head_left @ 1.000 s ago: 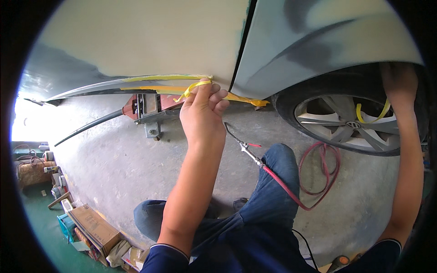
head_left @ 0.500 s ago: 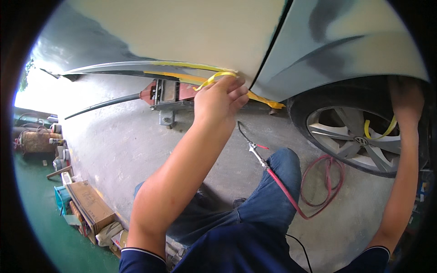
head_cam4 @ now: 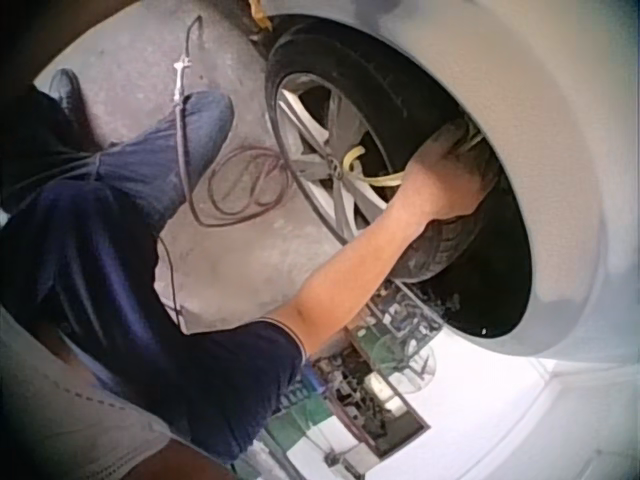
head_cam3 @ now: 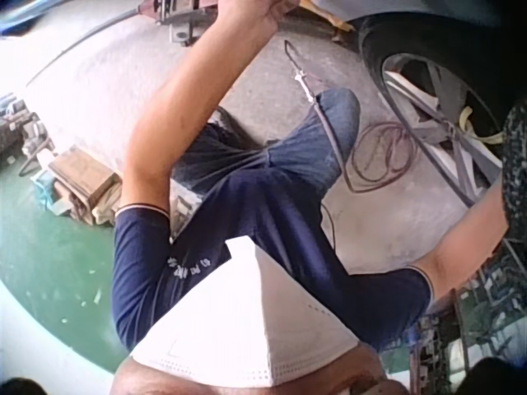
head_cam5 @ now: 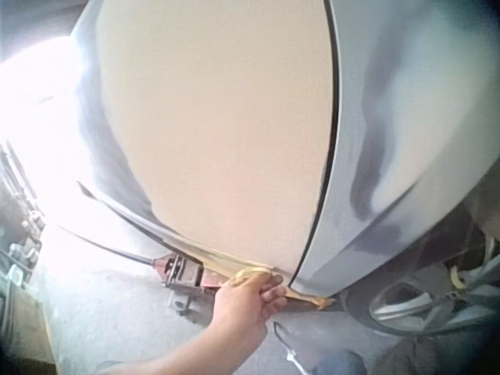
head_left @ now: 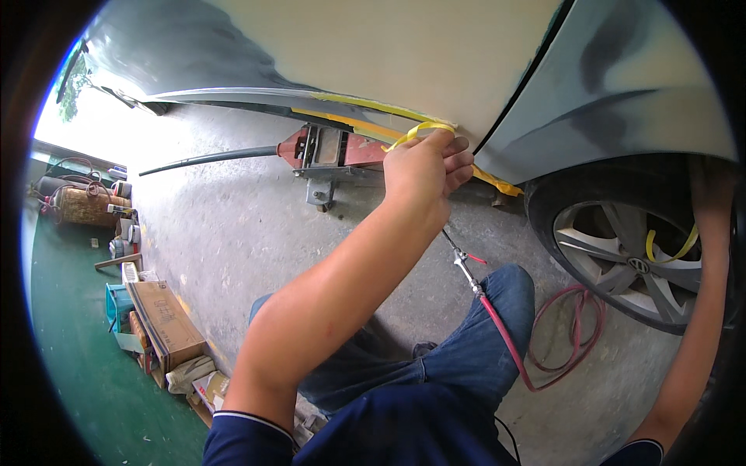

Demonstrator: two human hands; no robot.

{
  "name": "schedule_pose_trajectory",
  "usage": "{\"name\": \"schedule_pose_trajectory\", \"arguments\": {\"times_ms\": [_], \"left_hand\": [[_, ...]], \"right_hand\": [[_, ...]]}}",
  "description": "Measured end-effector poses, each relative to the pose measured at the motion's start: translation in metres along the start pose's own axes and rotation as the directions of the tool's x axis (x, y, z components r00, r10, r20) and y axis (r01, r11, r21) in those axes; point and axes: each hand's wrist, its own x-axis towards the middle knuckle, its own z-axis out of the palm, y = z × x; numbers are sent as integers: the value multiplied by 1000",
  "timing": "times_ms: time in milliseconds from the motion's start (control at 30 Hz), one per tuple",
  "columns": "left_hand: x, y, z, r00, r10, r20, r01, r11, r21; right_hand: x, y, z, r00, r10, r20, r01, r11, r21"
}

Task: The person uses a spray gun to clean the front and side of a grey car, then uses a sanding tool on the front bumper area. Finally, the person removes yellow masking tape from the car's body.

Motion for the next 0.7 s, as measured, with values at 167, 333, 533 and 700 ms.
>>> {"name": "schedule_pose_trajectory", "arguments": {"times_ms": [167, 333, 533, 700], "left_hand": [[2, 0, -1, 999, 38, 1, -38, 997, 70], [-1, 1, 3, 998, 62, -8, -61, 994, 86], [5, -8, -1, 1000, 14, -12, -15, 998, -57], [3, -4, 9, 998, -23, -51, 17, 993, -119]], "right_hand": [[-3, 6, 4, 998, -65, -14, 64, 995, -82], [-3, 6, 4, 996, -84, -5, 83, 992, -95], [-3, 1, -3, 996, -78, 51, 84, 988, -130], [-7, 7, 1, 993, -120, -10, 115, 973, -202]]}}
